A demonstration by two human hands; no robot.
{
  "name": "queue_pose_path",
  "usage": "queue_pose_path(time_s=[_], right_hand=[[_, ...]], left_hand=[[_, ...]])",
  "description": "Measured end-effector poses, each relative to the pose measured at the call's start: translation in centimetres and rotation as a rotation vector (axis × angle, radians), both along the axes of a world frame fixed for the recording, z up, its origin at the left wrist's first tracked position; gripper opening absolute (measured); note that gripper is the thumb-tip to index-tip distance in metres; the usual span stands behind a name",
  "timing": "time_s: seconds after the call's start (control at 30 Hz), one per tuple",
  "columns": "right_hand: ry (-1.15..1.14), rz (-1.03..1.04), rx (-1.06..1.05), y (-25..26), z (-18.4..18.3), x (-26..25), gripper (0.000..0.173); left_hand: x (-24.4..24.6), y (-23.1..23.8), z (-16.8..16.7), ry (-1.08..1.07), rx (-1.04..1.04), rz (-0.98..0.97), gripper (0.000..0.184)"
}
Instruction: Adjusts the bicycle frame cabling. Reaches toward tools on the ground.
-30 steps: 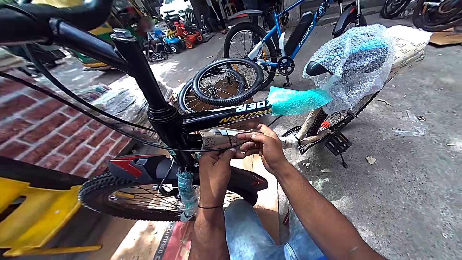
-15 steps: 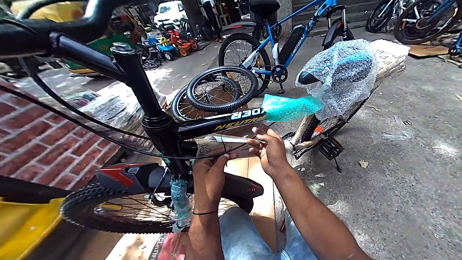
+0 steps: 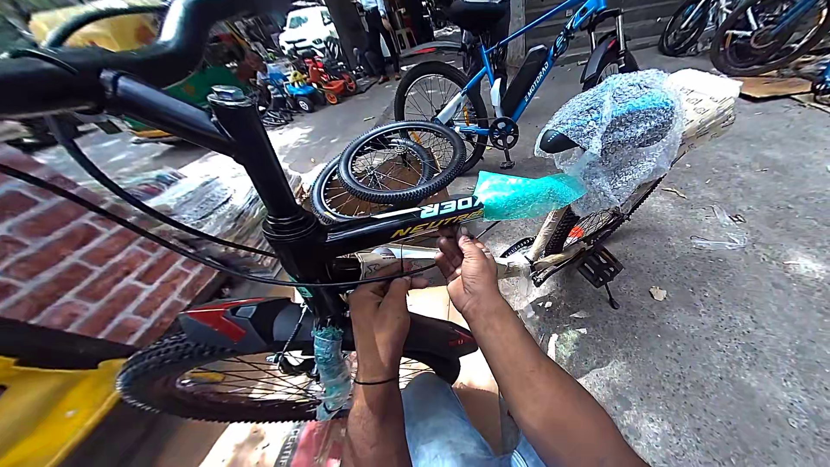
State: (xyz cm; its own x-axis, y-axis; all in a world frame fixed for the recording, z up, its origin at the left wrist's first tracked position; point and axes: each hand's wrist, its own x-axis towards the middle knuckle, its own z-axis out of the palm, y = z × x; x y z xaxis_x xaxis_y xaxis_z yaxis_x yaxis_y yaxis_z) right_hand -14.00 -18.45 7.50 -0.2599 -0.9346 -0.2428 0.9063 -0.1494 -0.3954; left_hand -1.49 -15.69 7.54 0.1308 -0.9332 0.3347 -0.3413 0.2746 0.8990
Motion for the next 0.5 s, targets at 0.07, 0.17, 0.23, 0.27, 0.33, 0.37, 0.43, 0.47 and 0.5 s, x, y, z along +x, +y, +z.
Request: queue_pose_path(time_s=[0.07, 0.17, 0.23, 0.27, 0.33, 0.37, 0.43, 0.47, 0.5], right_hand=[[0.187, -0.161, -0.047, 0.8, -1.2, 0.8, 0.021], [0.460, -0.334, -0.223, 1.5, -2.9, 1.4, 0.018], [0.599, -0.302, -0.338, 2.3, -3.5, 1.4, 0.019], [0.638, -0.277, -0.378, 2.5, -3.5, 1.3, 0.021], [0.681, -0.226, -0.439, 2.7, -3.7, 1.0, 0.029], [0.698, -0.196, -0.454, 2.9, -3.7, 0.8, 0.033], [0.696, -0.160, -0.496, 2.9, -3.9, 0.3, 0.039], [0.680, -0.138, -0.516, 2.9, -4.1, 0.2, 0.043], [0.656, -0.114, -0.526, 2.9, -4.3, 0.0, 0.046]], left_hand=[[-0.3, 0.2, 0.5, 0.012, 0.021, 0.012, 0.023], [-0.5, 0.2, 1.2, 0.045, 0.016, -0.001, 0.021], [-0.7, 0.4, 1.4, 0.080, 0.019, -0.013, 0.020], [-0.8, 0.4, 1.3, 0.086, 0.012, -0.020, 0.020], [-0.7, 0.3, 1.0, 0.088, -0.004, -0.039, 0.020], [-0.7, 0.3, 0.9, 0.087, 0.000, -0.048, 0.021], [-0.8, 0.5, 1.3, 0.103, 0.030, -0.054, 0.021], [-0.8, 0.7, 1.5, 0.116, 0.061, -0.050, 0.020], [-0.8, 0.7, 1.8, 0.130, 0.096, -0.037, 0.020]])
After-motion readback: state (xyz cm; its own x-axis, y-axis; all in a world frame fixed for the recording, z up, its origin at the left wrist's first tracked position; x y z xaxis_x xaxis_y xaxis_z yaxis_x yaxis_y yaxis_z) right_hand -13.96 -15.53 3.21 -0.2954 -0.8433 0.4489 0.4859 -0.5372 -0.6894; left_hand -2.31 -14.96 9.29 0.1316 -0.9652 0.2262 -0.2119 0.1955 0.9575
